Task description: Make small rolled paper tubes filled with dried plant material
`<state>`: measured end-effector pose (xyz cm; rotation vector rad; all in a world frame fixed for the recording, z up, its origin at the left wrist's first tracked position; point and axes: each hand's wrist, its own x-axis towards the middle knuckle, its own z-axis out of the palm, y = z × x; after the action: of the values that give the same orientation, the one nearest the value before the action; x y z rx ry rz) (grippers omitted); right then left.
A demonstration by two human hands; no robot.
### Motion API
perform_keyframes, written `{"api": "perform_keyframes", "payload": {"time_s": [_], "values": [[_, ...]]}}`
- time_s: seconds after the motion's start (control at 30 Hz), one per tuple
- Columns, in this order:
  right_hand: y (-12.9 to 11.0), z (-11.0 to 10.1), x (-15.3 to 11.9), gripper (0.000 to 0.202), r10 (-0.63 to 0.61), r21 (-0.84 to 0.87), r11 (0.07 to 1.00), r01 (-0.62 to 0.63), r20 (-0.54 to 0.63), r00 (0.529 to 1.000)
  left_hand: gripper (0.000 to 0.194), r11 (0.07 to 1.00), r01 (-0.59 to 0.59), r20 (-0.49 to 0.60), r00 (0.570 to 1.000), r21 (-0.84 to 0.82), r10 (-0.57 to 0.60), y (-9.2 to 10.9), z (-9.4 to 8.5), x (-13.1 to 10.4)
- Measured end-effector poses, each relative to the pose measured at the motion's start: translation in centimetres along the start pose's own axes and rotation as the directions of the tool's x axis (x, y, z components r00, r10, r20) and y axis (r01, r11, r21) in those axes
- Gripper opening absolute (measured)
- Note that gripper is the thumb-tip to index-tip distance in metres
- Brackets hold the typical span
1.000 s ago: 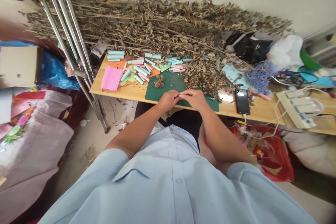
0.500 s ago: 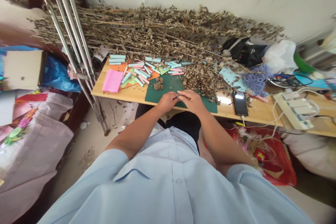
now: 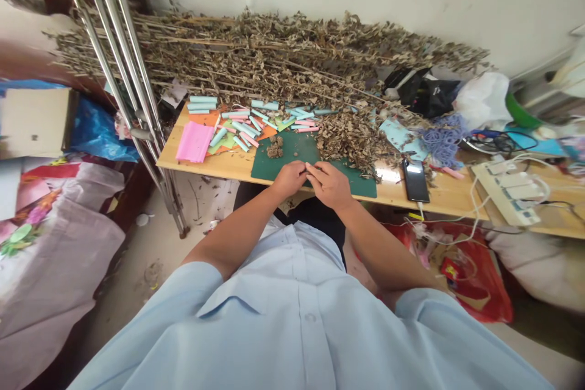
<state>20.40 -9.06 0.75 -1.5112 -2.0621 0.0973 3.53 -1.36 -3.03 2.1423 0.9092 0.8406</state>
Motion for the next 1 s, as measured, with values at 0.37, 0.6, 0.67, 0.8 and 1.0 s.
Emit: {"api": "perform_keyframes", "payload": {"time_s": [0.37, 0.6, 0.67, 0.8, 1.0], "values": [[1.0, 0.0, 1.0, 0.037, 0.04, 0.321, 0.947, -0.027, -0.034, 0.999, 0.019, 1.0, -0.022, 0.011, 1.0, -0.009, 0.022, -0.2, 0.1, 0.0], [0.4, 0.0, 1.9, 0.026, 0.08, 0.32, 0.945, -0.075, -0.003, 0.997, 0.018, 1.0, 0.006, 0.02, 1.0, 0.013, -0.007, 0.1, 0.0, 0.0], [0.3, -0.1, 2.1, 0.023, 0.113, 0.339, 0.935, -0.099, -0.021, 0.993, 0.015, 1.0, 0.02, 0.024, 1.0, 0.002, -0.02, 0.3, -0.1, 0.1], [0.4, -0.2, 2.0, 0.021, 0.261, 0.433, 0.879, -0.202, -0.083, 0.962, 0.018, 0.997, 0.047, 0.025, 0.999, -0.054, -0.046, 0.6, -0.4, 0.1], [1.1, 0.1, 1.1, 0.032, 0.569, 0.607, 0.647, -0.461, 0.017, 0.822, 0.023, 0.973, 0.142, -0.01, 0.989, -0.181, -0.146, 0.4, -0.5, -0.2]]}}
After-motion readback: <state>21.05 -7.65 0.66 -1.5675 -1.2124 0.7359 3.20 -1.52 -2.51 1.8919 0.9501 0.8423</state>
